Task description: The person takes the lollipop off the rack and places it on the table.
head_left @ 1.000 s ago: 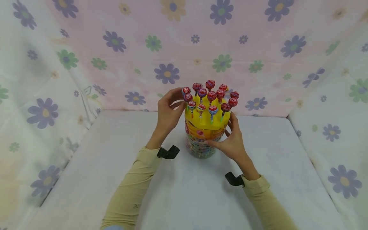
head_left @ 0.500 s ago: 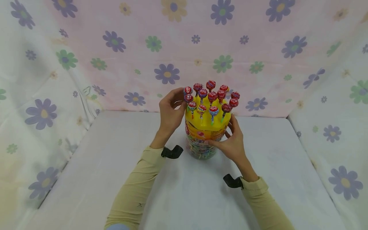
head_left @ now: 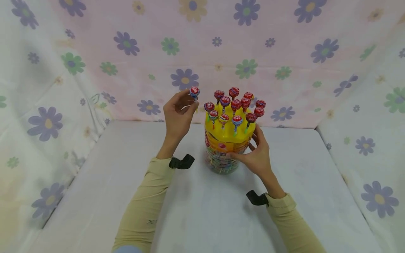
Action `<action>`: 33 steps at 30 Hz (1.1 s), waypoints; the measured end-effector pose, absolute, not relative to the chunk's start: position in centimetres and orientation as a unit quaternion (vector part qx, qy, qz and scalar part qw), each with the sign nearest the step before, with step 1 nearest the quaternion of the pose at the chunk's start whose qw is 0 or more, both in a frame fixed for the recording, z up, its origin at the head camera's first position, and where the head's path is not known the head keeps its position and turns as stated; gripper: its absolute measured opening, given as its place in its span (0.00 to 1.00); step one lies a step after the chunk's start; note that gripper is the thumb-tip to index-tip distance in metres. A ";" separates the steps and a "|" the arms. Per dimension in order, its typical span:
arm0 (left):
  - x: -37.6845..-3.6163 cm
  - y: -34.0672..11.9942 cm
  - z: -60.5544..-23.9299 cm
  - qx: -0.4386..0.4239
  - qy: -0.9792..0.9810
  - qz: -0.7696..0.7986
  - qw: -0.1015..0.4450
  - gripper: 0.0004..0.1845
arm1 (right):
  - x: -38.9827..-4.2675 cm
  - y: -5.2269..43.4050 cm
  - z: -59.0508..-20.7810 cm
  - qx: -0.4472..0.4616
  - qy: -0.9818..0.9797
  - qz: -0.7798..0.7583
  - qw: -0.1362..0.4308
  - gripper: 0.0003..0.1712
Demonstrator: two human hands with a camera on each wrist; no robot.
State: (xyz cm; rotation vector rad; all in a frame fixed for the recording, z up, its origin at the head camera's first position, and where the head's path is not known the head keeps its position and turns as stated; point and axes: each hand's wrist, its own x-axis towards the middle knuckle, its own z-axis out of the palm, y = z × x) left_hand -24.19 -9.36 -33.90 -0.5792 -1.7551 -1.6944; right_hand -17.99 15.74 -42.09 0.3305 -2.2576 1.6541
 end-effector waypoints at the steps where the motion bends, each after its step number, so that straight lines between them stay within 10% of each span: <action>1: -24.1 -9.7 -34.3 -0.209 -0.667 -0.649 0.301 0.20 | -18.0 15.8 -42.1 0.116 -0.789 0.581 0.161 0.57; 22: -23.3 -15.4 -47.4 0.005 -0.780 -0.624 0.038 0.25 | -17.9 15.7 -41.9 0.116 -0.789 0.582 0.157 0.57; 33: -25.0 -15.6 -49.4 0.026 -0.830 -0.556 0.029 0.23 | -17.9 15.6 -41.8 0.110 -0.792 0.581 0.151 0.57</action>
